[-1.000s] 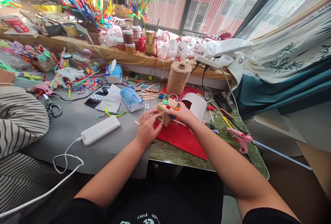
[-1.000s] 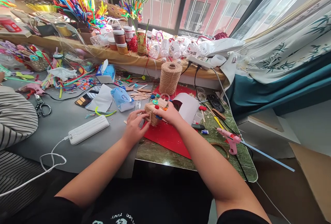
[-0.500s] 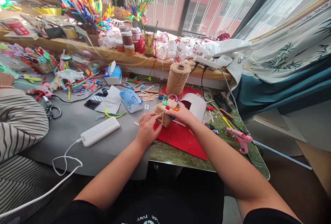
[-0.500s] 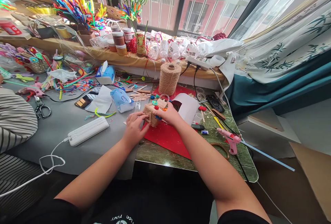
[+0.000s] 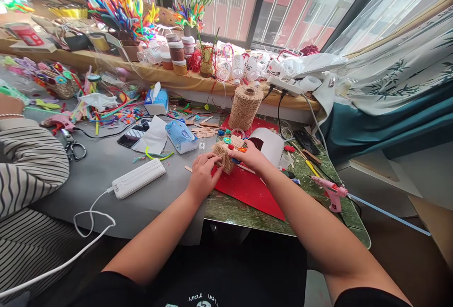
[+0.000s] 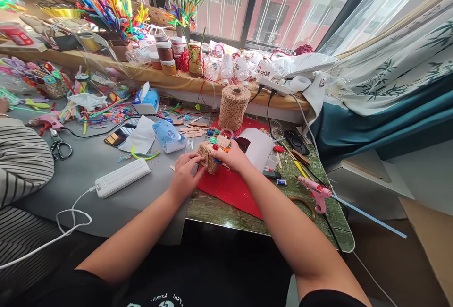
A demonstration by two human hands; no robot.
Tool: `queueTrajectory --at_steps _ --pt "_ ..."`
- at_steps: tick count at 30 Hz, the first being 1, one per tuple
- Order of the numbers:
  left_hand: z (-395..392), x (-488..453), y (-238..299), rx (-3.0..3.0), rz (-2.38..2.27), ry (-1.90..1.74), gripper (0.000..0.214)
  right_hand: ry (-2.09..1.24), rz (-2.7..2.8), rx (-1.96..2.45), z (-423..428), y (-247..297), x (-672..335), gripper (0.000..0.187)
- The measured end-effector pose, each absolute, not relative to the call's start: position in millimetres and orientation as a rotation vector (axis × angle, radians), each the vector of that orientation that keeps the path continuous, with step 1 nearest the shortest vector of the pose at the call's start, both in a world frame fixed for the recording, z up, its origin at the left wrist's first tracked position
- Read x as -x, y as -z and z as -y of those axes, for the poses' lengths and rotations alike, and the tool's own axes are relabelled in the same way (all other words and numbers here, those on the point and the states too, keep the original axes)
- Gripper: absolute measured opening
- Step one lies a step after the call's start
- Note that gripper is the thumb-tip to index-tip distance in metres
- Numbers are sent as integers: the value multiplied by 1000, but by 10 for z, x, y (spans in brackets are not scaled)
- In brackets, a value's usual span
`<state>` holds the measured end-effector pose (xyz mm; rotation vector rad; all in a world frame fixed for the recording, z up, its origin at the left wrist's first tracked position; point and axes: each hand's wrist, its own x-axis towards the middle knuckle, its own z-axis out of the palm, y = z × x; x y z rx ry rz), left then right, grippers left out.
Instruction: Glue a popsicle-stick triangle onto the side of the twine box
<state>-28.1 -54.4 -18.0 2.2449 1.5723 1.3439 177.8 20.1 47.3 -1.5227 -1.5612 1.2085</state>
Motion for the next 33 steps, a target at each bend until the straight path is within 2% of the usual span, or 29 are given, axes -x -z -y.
queueTrajectory --at_steps 20,33 --pt "564 263 174 -2217 -1607 -1346 25 -1163 1599 1600 -201 -449 -1794 101" --pt "550 274 163 -2082 -1688 -1349 33 -1204 1557 1579 -173 -513 -1772 95"
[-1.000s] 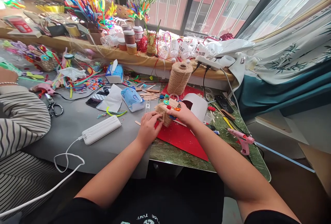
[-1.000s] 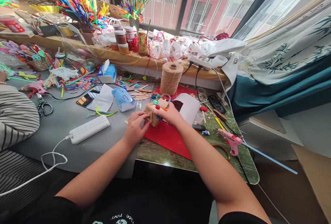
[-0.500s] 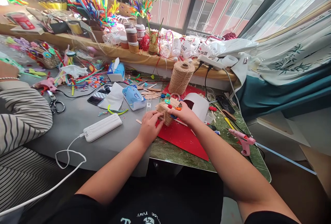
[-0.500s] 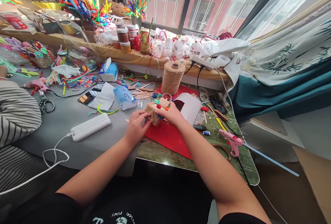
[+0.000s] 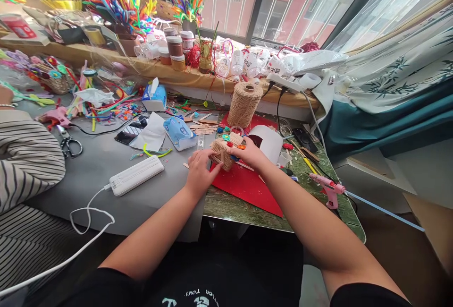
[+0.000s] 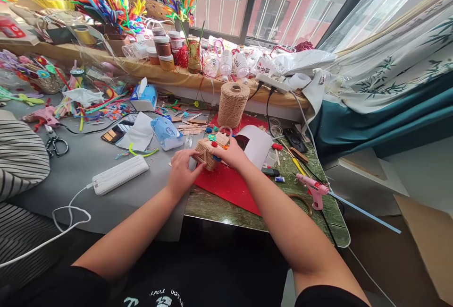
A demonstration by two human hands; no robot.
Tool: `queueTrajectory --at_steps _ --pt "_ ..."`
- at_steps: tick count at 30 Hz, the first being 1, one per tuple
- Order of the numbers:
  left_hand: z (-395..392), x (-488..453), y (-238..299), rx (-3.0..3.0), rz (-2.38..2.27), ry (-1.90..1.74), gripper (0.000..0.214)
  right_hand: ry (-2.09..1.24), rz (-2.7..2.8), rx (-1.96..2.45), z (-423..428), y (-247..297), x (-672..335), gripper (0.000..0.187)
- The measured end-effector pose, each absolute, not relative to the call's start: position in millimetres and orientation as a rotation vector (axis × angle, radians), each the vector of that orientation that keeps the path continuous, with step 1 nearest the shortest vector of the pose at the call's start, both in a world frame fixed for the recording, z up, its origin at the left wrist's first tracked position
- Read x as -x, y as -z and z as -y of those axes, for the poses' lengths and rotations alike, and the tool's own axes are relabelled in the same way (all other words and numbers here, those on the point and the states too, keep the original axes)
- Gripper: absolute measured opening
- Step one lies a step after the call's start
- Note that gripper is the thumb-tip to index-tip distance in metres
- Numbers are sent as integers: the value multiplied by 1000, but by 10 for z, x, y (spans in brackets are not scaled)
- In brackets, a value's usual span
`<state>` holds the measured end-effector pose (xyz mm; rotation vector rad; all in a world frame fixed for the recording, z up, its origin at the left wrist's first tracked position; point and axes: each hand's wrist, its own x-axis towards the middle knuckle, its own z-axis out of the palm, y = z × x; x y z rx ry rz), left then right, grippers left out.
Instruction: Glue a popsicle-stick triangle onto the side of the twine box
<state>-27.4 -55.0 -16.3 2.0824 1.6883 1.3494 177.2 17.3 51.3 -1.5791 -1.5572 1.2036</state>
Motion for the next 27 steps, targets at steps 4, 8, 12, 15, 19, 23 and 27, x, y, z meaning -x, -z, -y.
queueTrajectory --at_steps 4,8,12,15,19,23,27 --pt "532 278 156 -2088 -1659 -1356 35 -1211 1574 1525 -187 -507 -1771 86" --pt "535 285 146 -2177 -1664 -1339 36 -1254 1554 1493 -218 -464 -1772 81" --pt "552 281 142 -2221 -1690 -1339 37 -1259 1559 1501 -229 -454 -1781 84" --pt "566 273 134 -2220 -1702 -1314 36 -1249 1580 1508 -222 -474 -1785 82" --pt "577 266 130 -2229 -1717 -1294 37 -1259 1572 1508 -226 -469 -1791 85" --pt "583 263 141 -2271 -1719 -1277 39 -1265 1562 1489 -240 -427 -1803 90" --pt "585 259 147 -2292 -1719 -1263 37 -1281 1556 1476 -247 -417 -1807 87"
